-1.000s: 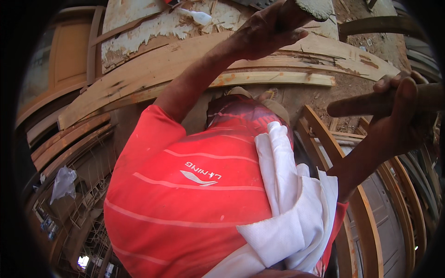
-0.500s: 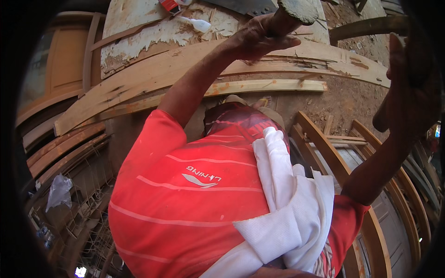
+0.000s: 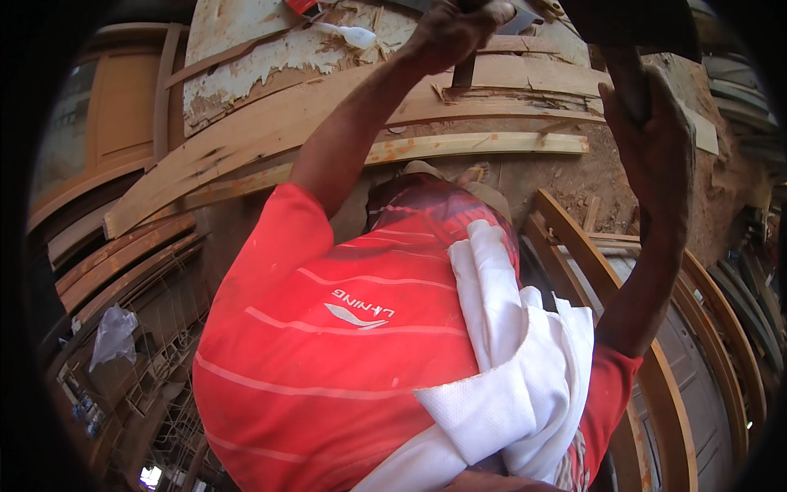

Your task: The person uses a chisel and mallet to carve and shape a curved wooden piece on a workbench. They repeatedly position the chisel and strike it to remove wood shavings, occasionally adjusting the piece and clearing debris.

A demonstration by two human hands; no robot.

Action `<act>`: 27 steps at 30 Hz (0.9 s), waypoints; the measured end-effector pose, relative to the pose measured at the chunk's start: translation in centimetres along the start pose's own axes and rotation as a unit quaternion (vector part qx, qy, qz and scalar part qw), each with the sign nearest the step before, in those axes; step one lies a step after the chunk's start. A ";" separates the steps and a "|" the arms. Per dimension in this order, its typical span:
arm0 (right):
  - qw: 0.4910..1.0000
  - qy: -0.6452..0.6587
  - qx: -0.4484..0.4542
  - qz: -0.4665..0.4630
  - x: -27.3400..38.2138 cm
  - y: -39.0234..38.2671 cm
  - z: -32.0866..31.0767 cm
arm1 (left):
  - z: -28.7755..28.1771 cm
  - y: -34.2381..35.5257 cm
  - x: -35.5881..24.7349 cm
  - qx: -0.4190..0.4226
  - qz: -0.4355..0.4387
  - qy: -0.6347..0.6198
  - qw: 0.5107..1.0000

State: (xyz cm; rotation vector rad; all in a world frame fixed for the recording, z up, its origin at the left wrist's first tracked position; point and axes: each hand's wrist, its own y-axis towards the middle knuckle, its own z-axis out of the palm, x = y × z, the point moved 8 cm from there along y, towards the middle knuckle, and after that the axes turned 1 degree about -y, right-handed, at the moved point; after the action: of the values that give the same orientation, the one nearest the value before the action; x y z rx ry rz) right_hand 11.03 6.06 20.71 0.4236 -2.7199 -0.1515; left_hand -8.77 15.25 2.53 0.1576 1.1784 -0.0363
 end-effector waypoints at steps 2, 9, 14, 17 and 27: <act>1.000 0.014 0.002 0.005 0.0 -0.2 0.0 | -2.6 1.3 1.0 -0.022 -0.026 -0.096 0.995; 0.995 0.038 -0.011 0.091 -3.0 -1.7 0.2 | -0.1 -1.6 -1.9 -0.045 0.053 0.092 0.993; 0.993 0.036 -0.011 0.111 -3.9 -2.3 0.5 | -0.3 -2.6 -2.5 -0.068 0.056 0.112 0.990; 0.992 0.057 -0.014 0.108 -3.9 -2.6 0.6 | -0.7 -2.2 -1.9 -0.050 0.064 0.088 0.993; 0.985 0.087 -0.004 0.147 -4.2 -3.7 0.5 | 1.5 -2.3 -2.5 -0.015 0.036 0.087 0.995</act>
State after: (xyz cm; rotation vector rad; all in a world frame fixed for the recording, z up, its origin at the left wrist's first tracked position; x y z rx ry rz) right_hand 15.51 3.88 18.16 0.0280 -2.5707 -0.0428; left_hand -8.62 12.65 5.20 0.1787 1.3449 0.0599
